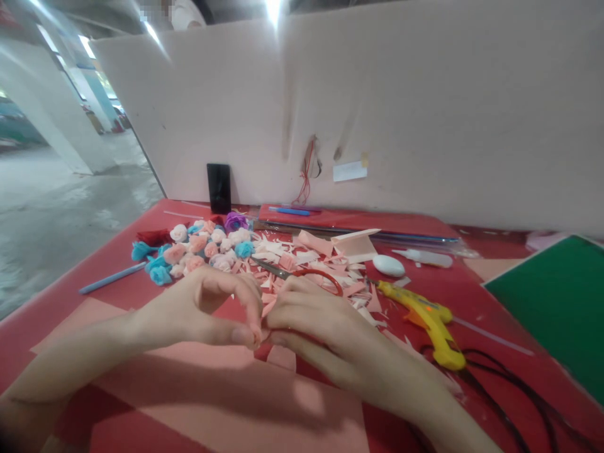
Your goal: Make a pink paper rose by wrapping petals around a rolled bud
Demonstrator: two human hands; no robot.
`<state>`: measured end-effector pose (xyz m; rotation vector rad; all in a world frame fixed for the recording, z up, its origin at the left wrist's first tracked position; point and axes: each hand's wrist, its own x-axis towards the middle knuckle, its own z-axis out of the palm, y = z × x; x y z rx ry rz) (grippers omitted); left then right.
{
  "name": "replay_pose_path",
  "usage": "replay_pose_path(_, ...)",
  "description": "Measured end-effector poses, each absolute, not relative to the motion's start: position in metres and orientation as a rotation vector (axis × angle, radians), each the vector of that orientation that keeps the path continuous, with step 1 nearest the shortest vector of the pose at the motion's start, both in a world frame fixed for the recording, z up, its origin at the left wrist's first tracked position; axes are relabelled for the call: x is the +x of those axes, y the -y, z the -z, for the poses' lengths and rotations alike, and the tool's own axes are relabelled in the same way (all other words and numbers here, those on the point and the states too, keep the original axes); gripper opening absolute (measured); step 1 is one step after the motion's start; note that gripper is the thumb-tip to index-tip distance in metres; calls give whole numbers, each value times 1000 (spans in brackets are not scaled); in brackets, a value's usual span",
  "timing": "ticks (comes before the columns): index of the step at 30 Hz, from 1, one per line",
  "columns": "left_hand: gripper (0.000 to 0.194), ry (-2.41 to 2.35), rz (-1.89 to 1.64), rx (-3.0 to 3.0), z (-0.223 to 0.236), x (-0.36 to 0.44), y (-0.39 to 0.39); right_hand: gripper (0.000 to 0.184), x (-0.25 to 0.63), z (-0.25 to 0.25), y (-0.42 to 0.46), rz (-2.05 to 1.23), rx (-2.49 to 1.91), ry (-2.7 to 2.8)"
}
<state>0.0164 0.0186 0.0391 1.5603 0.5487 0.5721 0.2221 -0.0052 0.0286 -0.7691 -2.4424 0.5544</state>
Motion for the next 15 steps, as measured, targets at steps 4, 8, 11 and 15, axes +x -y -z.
replay_pose_path(4,5,-559,-595,1569,-39,17,-20,23,220,-28,5,-399,-770,2445)
replay_pose_path(8,3,-562,-645,1544,-38,17,-20,19,218,-17,6,-37,-702,2319)
replay_pose_path(11,3,-531,-668,1512,-37,16,-21,23,217,-6,7,188,-701,2244)
replay_pose_path(15,4,-502,-681,1512,-37,15,-20,23,216,2,6,252,-746,2205)
